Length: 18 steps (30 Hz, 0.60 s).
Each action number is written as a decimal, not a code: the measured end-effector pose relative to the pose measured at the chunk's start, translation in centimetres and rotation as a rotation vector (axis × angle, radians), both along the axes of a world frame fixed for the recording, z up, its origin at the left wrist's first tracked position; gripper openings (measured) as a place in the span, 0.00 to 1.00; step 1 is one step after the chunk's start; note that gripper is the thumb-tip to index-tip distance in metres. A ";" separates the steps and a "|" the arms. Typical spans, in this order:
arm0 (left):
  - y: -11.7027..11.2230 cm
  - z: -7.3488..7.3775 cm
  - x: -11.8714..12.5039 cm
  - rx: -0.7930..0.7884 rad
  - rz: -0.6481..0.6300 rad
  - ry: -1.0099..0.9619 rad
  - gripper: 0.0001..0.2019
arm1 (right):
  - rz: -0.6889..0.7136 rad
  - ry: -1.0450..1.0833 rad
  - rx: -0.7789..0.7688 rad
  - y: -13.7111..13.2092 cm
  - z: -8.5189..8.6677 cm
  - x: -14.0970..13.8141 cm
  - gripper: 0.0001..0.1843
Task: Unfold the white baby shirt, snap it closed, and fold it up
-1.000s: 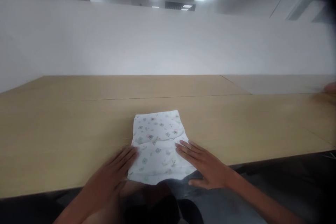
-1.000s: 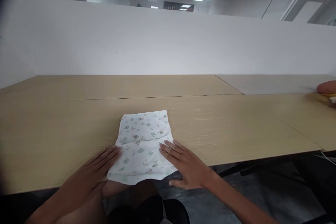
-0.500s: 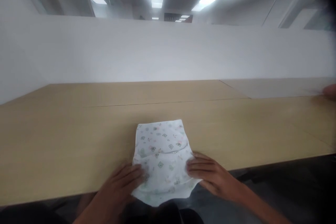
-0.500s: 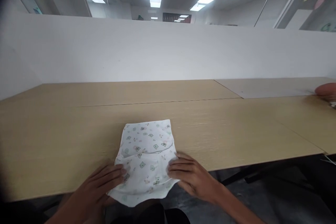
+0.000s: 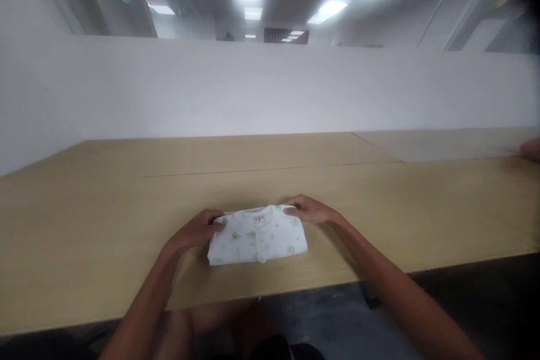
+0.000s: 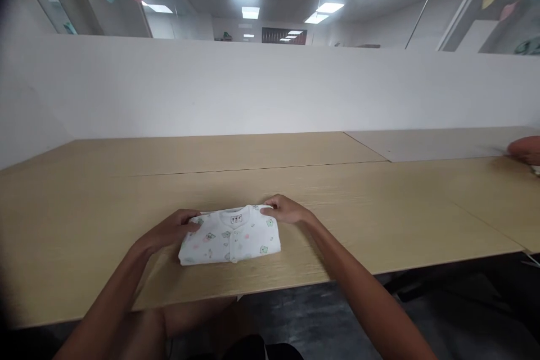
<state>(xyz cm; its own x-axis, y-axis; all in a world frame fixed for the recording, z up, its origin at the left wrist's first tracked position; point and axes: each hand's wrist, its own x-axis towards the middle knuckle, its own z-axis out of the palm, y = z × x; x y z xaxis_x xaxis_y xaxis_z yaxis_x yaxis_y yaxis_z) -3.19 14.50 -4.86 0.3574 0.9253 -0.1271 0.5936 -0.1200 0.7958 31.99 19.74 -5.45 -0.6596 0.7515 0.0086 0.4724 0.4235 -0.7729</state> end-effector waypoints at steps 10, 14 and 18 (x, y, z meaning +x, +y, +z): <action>2.6 -2.1 -0.6 0.091 0.106 0.093 0.16 | -0.315 -0.127 0.231 1.9 -2.5 -2.9 0.12; 3.1 -1.9 0.5 0.238 0.223 0.378 0.10 | -0.378 -0.180 0.288 1.9 -2.5 -3.4 0.10; 1.7 -1.2 2.2 0.402 0.328 0.640 0.08 | -0.443 -0.297 0.358 0.4 -2.0 -3.8 0.06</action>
